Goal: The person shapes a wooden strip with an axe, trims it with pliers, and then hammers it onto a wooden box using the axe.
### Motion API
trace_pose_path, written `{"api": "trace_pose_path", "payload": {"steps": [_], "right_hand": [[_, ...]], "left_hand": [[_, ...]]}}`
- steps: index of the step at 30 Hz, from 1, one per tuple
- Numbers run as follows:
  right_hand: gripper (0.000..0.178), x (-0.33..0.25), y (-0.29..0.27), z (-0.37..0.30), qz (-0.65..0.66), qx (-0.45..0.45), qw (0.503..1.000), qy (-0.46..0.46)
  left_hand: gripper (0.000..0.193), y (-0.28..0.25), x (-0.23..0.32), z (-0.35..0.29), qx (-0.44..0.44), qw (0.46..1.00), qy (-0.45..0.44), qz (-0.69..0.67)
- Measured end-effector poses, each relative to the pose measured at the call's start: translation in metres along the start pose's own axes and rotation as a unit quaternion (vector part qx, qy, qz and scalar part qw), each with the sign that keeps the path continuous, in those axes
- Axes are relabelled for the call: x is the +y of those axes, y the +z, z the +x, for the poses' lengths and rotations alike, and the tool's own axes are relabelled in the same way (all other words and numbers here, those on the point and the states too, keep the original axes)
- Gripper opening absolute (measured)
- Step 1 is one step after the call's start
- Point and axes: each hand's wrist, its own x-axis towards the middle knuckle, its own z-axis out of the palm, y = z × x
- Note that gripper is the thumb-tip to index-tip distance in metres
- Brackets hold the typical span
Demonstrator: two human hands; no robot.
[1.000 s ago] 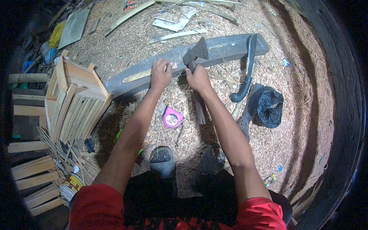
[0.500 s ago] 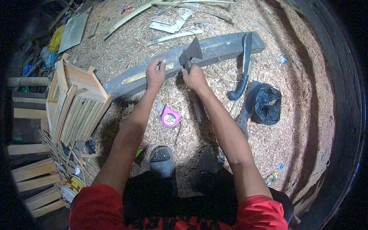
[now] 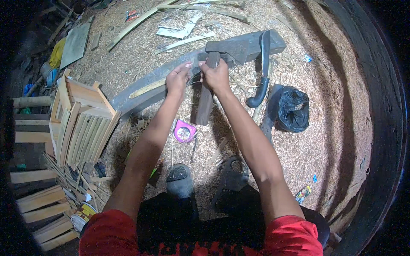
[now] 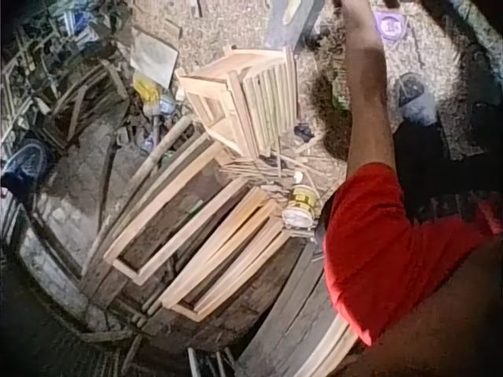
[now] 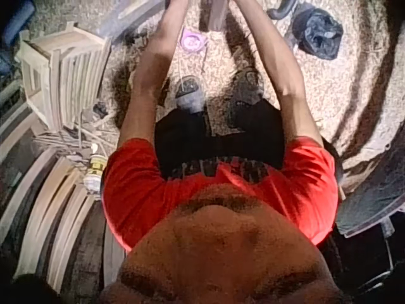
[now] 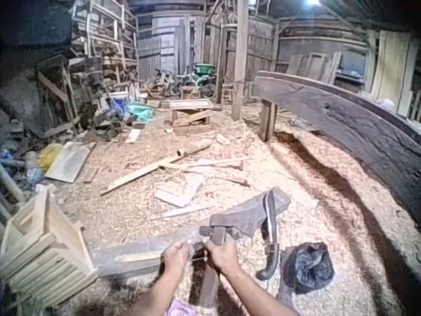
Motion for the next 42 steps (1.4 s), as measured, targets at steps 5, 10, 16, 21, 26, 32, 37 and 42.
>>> {"api": "trace_pose_path", "payload": {"steps": [5,10,16,21,26,32,37,42], "right_hand": [[0.021,-0.003,-0.01,0.006,-0.036,-0.013,0.999,-0.014],[0.02,-0.001,-0.002,0.003,-0.015,0.007,0.999,-0.041],[0.019,0.011,0.0,0.01,0.07,0.038,0.997,-0.017],[0.026,0.02,-0.006,0.011,0.116,0.026,0.993,0.013],[0.024,0.033,-0.014,0.014,-0.022,0.056,0.993,-0.099],[0.023,0.02,-0.026,0.017,-0.036,0.024,0.995,-0.087],[0.022,0.009,-0.024,0.014,-0.043,0.018,0.997,-0.057],[0.022,0.012,-0.025,0.015,-0.034,0.0,0.999,-0.019]], "left_hand": [[0.022,0.01,0.001,-0.001,-0.03,0.996,-0.056,-0.061],[0.023,0.018,0.005,-0.01,-0.058,0.992,-0.089,-0.074],[0.021,0.034,0.006,-0.017,-0.039,0.99,-0.088,-0.103],[0.011,0.037,0.004,-0.016,-0.023,0.992,-0.094,-0.084],[0.014,0.036,0.0,-0.003,-0.033,0.996,-0.084,0.015],[0.018,0.03,0.012,-0.001,-0.084,0.936,0.096,0.329],[0.017,0.026,0.013,-0.001,-0.095,0.834,0.296,0.457],[0.015,0.018,0.008,0.006,-0.123,0.809,0.33,0.47]]}}
